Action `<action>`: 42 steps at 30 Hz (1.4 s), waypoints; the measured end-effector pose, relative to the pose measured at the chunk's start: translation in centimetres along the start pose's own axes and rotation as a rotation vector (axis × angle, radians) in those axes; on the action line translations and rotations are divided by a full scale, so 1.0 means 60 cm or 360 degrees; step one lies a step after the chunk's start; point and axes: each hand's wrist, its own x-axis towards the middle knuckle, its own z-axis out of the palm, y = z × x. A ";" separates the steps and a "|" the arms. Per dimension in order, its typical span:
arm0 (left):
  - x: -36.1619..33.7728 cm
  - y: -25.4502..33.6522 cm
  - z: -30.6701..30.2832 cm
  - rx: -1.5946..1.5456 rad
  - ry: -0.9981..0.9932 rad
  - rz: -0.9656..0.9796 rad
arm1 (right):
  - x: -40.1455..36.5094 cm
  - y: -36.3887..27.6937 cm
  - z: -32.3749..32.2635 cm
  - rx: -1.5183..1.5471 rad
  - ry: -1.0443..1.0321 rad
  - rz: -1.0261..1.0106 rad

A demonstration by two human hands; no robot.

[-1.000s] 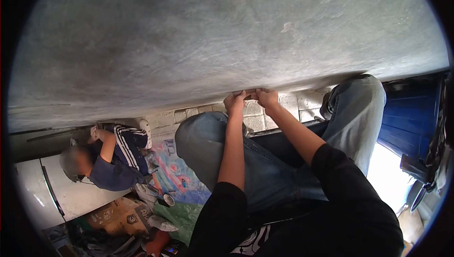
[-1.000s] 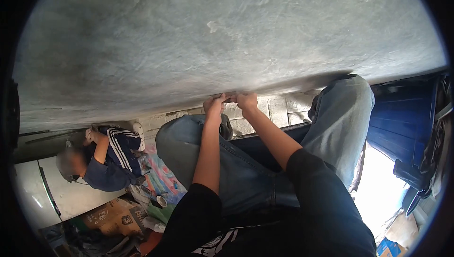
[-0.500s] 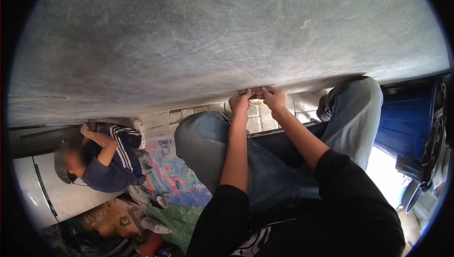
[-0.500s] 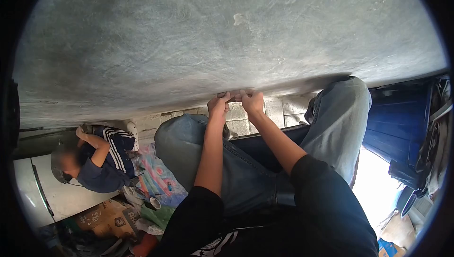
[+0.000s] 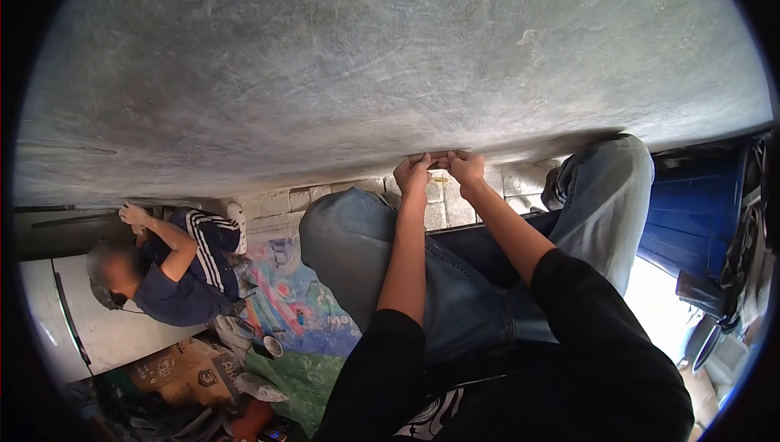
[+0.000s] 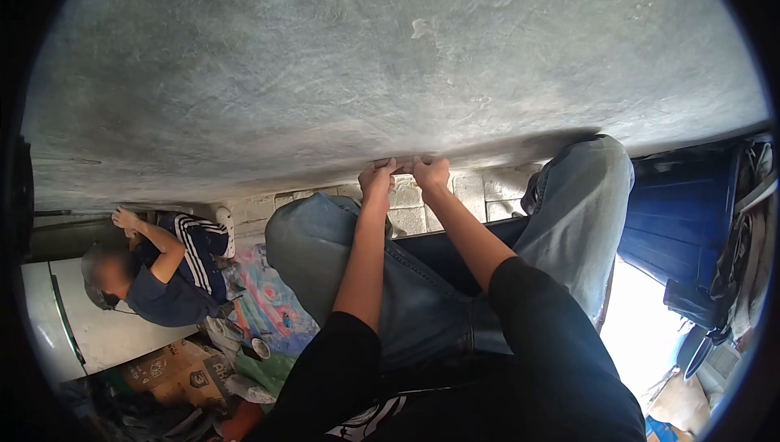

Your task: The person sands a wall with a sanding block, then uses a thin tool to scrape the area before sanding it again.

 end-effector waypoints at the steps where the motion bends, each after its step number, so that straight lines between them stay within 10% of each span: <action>1: 0.001 0.000 0.000 -0.0046 -0.0011 -0.0007 | 0.003 0.002 0.006 -0.0021 0.0062 -0.0001; 42: 0.000 -0.006 -0.002 -0.0176 -0.0039 -0.0093 | -0.037 -0.029 -0.003 -0.0137 0.0038 -0.0165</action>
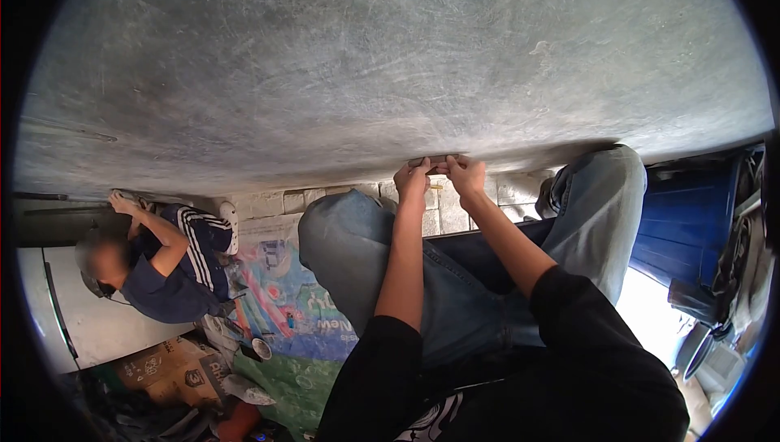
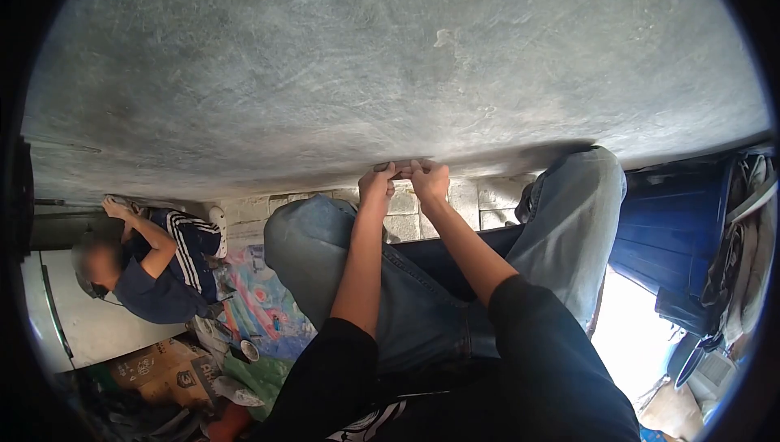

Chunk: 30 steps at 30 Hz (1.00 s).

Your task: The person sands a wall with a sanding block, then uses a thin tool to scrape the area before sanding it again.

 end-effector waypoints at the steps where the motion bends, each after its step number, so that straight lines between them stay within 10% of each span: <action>1: -0.004 0.007 -0.001 -0.0030 -0.0045 -0.0035 | -0.004 -0.009 -0.006 0.0020 -0.0087 -0.0082; 30: -0.018 0.014 0.013 0.0074 -0.0163 0.0083 | -0.007 -0.005 -0.016 0.0386 -0.0062 0.0022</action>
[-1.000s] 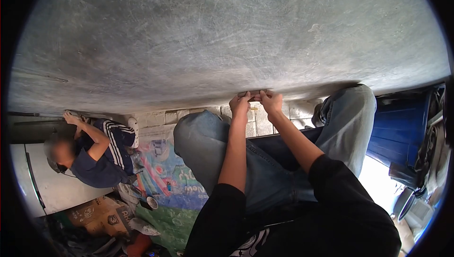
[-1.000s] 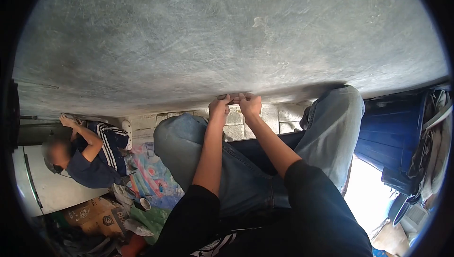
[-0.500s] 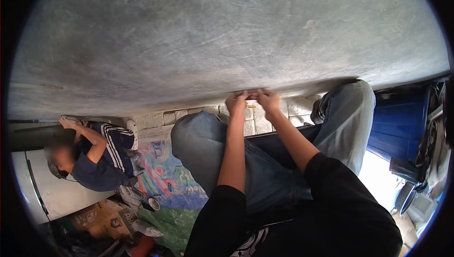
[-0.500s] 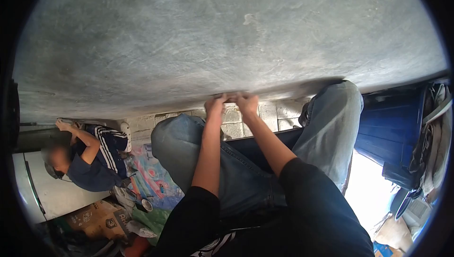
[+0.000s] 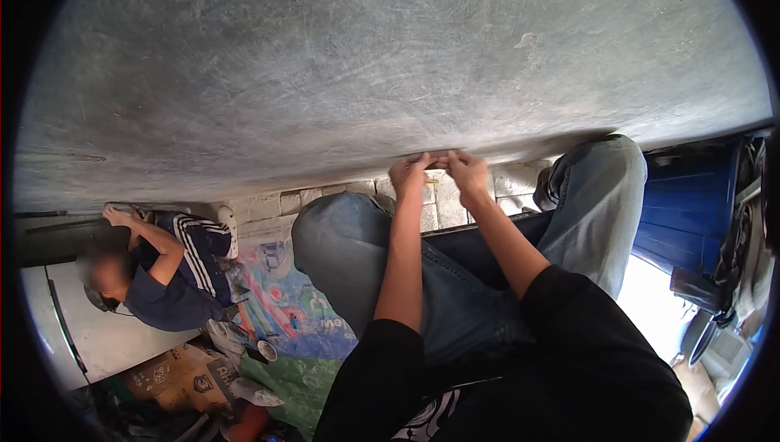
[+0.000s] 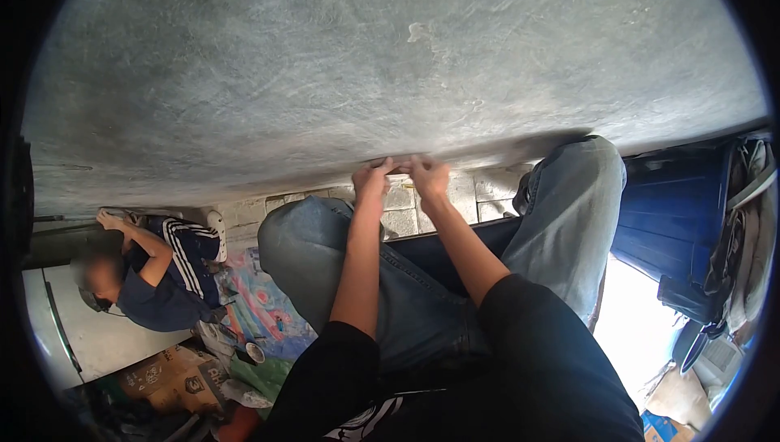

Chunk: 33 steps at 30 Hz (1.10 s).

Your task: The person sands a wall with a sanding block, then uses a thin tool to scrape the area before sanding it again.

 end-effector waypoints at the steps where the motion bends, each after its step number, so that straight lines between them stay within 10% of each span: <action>1: 0.002 0.012 -0.017 0.0109 0.0122 0.0036 | 0.000 0.006 0.015 -0.0102 -0.0078 -0.0035; 8: -0.004 0.047 -0.054 0.0313 0.0336 0.0120 | -0.003 0.027 0.057 0.0065 -0.0284 0.0112; 15: -0.006 -0.004 0.029 0.0094 -0.0099 -0.0046 | 0.010 -0.004 -0.046 -0.0041 -0.0004 -0.0061; 28: 0.002 0.041 -0.057 0.0306 0.0309 0.0127 | -0.005 0.024 0.041 0.0155 -0.0238 0.0106; 33: -0.006 0.019 -0.010 0.0120 -0.0077 0.0079 | -0.007 0.005 -0.004 0.0117 -0.0057 -0.0020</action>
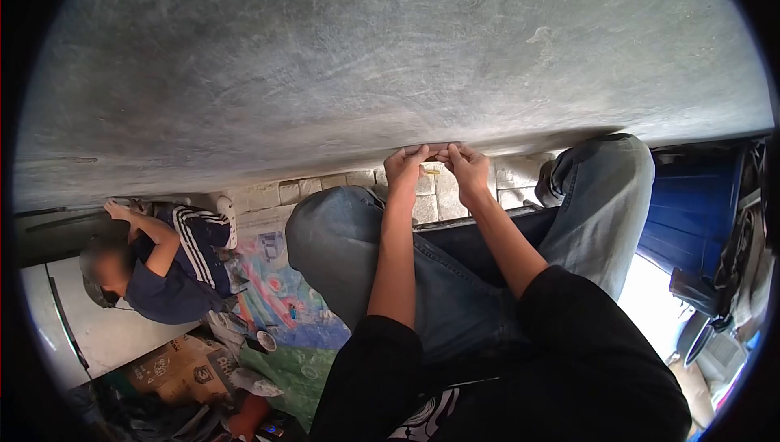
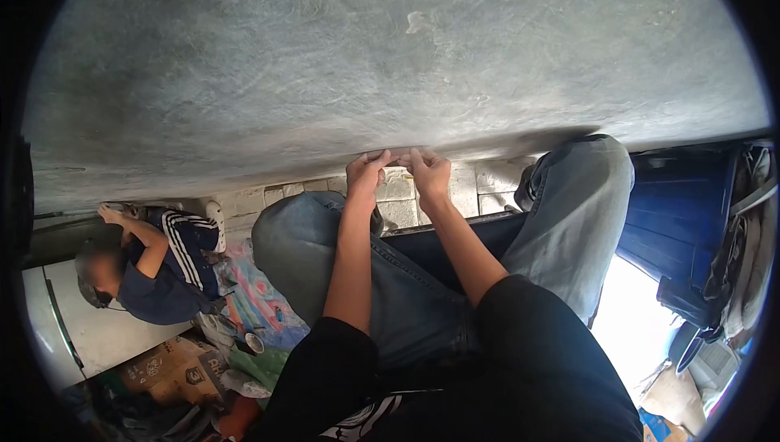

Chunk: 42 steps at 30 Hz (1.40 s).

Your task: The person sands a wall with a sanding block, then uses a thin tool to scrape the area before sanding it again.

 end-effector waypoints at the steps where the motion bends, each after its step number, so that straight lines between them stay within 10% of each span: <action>1: -0.001 0.001 -0.005 0.0000 -0.0007 -0.0001 | -0.002 0.003 0.007 0.0003 0.0062 -0.0031; 20: 0.004 -0.013 0.010 -0.0078 -0.0015 -0.0059 | -0.004 -0.011 -0.001 -0.0081 0.0076 -0.0019; 30: 0.022 0.025 -0.120 -0.0045 0.0675 0.0114 | -0.005 0.044 0.132 -0.0011 -0.0250 0.0317; 42: -0.017 -0.024 0.053 -0.0052 0.0077 -0.0025 | 0.000 -0.024 -0.052 0.0101 0.0056 0.0104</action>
